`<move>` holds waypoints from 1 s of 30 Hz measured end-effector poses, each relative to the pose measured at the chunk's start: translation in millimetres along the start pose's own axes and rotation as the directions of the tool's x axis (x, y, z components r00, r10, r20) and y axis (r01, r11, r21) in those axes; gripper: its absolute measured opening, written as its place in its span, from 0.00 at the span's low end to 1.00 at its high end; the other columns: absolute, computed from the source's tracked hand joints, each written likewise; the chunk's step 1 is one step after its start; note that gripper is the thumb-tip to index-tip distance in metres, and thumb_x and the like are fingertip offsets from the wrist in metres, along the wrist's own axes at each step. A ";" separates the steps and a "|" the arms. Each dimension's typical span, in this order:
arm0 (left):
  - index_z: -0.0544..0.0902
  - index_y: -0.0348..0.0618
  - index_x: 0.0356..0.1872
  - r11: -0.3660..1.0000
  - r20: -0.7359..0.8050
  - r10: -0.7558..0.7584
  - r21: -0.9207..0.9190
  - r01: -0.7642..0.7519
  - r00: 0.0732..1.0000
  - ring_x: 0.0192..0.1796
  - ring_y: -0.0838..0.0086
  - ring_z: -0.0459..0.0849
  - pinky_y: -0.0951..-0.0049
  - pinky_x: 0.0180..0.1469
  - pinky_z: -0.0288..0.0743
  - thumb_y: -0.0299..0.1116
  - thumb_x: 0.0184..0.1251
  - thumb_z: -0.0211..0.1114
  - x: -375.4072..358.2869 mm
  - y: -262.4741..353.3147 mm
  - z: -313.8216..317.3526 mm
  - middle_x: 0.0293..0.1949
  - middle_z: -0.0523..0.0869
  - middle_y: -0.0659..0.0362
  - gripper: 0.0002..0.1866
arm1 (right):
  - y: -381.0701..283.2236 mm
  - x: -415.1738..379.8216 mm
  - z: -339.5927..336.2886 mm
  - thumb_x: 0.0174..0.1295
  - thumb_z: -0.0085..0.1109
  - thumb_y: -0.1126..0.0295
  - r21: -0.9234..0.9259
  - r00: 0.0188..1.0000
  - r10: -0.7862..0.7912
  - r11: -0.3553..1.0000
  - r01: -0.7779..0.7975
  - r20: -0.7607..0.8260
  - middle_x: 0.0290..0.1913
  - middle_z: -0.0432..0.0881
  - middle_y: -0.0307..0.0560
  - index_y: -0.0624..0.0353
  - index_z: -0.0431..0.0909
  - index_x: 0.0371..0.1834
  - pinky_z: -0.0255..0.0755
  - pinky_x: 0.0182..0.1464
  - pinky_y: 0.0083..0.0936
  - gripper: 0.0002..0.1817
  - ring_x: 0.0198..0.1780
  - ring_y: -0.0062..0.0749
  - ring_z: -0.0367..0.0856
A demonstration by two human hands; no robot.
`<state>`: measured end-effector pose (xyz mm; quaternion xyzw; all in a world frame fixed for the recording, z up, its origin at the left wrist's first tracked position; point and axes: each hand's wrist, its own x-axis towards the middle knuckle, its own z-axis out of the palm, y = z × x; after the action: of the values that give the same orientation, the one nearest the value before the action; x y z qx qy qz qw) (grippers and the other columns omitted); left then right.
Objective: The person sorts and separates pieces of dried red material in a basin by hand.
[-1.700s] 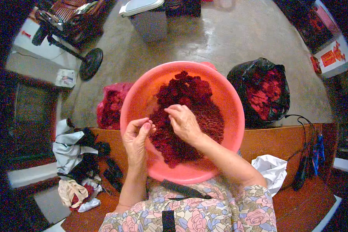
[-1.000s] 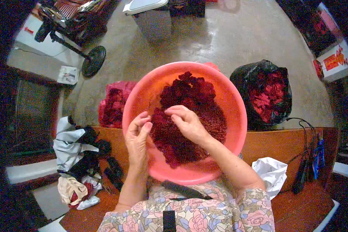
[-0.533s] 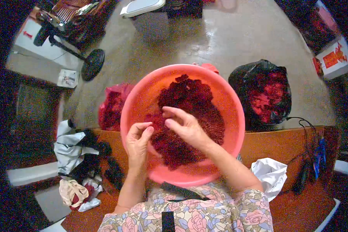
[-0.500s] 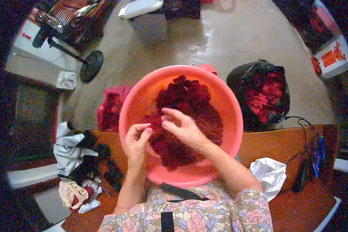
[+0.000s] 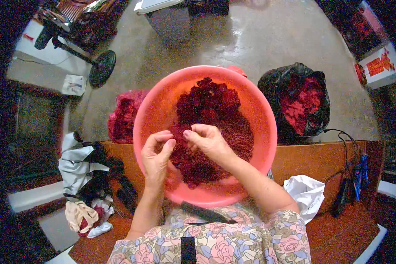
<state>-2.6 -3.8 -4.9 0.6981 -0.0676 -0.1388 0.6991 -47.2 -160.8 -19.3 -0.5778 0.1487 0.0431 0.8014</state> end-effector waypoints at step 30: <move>0.82 0.38 0.35 0.912 0.015 0.080 0.404 -0.079 0.997 0.50 0.71 0.79 0.73 0.56 0.70 0.24 0.55 0.69 -3.9 1.9 2.0 0.46 0.82 0.54 0.07 | 8.0 -1.6 2.2 0.66 0.55 0.68 0.026 0.997 -0.072 0.997 0.071 0.031 0.28 0.77 0.27 0.59 0.79 0.37 0.68 0.32 0.14 0.07 0.30 0.10 0.71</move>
<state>-6.7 -4.6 -2.5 0.8242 -0.1224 -0.0928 0.5451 -50.3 -155.9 -25.6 -0.5721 0.1157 0.0219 0.8117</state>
